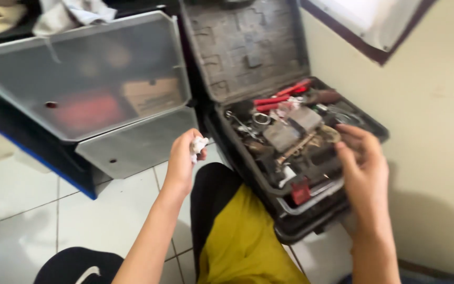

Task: Organizing various mechanical tools and small motorcycle parts into a portable toolbox.

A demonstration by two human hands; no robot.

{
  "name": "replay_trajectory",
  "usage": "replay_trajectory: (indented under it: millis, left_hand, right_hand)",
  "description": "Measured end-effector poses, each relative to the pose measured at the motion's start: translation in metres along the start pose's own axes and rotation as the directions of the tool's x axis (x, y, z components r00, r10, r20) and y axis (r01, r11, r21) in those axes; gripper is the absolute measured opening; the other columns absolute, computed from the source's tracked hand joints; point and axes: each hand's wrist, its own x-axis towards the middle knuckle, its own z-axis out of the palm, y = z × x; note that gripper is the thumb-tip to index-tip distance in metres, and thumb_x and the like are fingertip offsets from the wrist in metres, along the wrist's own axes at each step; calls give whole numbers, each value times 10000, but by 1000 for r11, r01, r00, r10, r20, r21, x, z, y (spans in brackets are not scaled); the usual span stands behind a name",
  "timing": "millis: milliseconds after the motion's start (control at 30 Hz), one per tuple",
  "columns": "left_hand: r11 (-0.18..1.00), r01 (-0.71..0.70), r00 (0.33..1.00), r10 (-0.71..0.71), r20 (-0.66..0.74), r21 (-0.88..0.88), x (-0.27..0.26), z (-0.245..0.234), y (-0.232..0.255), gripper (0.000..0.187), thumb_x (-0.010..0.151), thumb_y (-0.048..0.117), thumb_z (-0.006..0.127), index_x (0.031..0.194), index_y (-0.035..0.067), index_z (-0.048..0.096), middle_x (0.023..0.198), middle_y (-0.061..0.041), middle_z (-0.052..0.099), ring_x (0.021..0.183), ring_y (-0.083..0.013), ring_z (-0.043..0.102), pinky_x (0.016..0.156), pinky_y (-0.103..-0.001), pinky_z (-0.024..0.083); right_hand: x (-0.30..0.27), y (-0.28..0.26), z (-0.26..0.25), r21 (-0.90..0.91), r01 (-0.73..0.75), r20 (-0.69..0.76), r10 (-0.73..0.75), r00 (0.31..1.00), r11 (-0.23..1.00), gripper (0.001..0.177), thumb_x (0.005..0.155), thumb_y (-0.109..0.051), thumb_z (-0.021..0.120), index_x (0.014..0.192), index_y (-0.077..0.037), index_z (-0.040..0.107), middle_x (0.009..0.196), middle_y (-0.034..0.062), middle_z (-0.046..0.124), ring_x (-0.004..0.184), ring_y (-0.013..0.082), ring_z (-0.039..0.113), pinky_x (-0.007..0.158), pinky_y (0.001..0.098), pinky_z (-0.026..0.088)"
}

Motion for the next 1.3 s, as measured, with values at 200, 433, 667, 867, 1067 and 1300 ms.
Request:
replay_trajectory:
  millis: [200,433,667,867,1067,1300]
  left_hand:
    - [841,-409,907,330,264,355,-21,122,22,276,896,11,656,1164,40,595,957,-37,691,902,-109,673,797,-278,547]
    - [957,-164,928,69,366,238,-44,220,-22,273,905,5,704,1173,2,647,930,-99,767,854,-131,710,742,-295,568]
    - [992,125,905,-110,411,-10,-52,218,-11,375,1017,196,555,1378,100,527,1243,-95,705,1147,-168,665,1017,-312,512]
    - [645,-490,858,477,192,587,-36,190,-15,331,1056,230,585,1333,50,561,1404,-182,572,1336,-351,558,1133,-428,423]
    - [442,-409,842,521,143,798,-24,177,-30,390,1024,290,614,1355,89,567,1538,-188,431,1450,-411,383,1203,-598,230]
    - [277,-394,865,433,252,876,-18,176,-43,503,1009,399,620,1392,89,524,1580,-231,337,1512,-452,239,1178,-723,106]
  right_hand:
    - [-7,66,-54,10,152,-269,-144,952,988,241,1110,-58,599,1344,-3,602,1307,103,652,1167,135,633,1038,272,503]
    - [-40,36,-3,330,115,-83,-93,992,937,287,945,11,687,1228,-17,656,1239,42,639,1076,96,626,905,253,519]
    - [8,102,-61,-49,133,-388,-142,911,990,130,1002,-52,727,1129,-24,722,1029,16,695,880,84,602,762,232,481]
    - [1,118,-74,194,43,-431,46,901,980,80,1025,-96,690,1102,-81,706,1005,-5,711,847,80,587,711,217,455]
    - [-22,90,-42,-100,163,-266,-184,946,982,116,987,-33,706,1099,-28,735,1150,46,666,1004,111,624,782,236,504]
    - [-22,73,-31,-231,434,12,-443,896,871,260,882,47,719,1129,-31,726,1149,93,733,1084,223,709,956,331,547]
